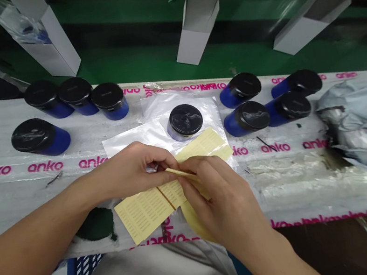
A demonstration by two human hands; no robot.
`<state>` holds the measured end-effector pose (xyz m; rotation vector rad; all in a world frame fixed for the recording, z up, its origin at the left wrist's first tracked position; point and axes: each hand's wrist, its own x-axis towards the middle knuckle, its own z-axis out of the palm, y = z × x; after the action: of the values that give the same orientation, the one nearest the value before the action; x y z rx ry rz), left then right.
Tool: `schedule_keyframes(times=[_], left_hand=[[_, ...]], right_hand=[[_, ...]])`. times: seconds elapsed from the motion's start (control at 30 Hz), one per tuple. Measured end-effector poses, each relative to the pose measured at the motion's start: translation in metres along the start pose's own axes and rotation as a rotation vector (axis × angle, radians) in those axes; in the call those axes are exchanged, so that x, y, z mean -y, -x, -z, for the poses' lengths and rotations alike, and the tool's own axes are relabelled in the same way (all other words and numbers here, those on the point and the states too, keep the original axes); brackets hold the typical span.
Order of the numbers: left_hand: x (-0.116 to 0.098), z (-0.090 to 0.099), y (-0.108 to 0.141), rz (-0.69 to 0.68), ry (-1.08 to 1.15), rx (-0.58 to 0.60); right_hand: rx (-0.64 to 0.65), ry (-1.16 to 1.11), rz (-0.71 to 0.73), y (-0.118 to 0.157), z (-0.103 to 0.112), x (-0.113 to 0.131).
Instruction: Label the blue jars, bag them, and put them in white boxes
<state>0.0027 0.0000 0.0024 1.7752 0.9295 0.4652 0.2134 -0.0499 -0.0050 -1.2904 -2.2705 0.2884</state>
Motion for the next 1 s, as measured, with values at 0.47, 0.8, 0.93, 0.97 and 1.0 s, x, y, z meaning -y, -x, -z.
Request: schedule_keyframes(times=[0.47,0.8,0.93,0.97,1.0], left_hand=[[0.000,0.001,0.001,0.018,0.007,0.034],[0.001,0.002,0.002,0.006,0.043,0.075],[0.000,-0.001,0.002,0.007,0.012,0.059],[0.000,-0.001,0.002,0.014,0.003,0.052],[-0.001,-0.002,0.002,0.027,-0.002,0.052]], right_hand=[[-0.019,0.000,0.228,-0.001,0.004,-0.006],[0.006,-0.284,0.039,-0.006,0.002,-0.009],[0.020,-0.303,0.003,-0.008,0.000,-0.008],[0.028,-0.299,0.000,-0.008,0.000,-0.008],[0.032,-0.291,0.003,-0.008,0.000,-0.008]])
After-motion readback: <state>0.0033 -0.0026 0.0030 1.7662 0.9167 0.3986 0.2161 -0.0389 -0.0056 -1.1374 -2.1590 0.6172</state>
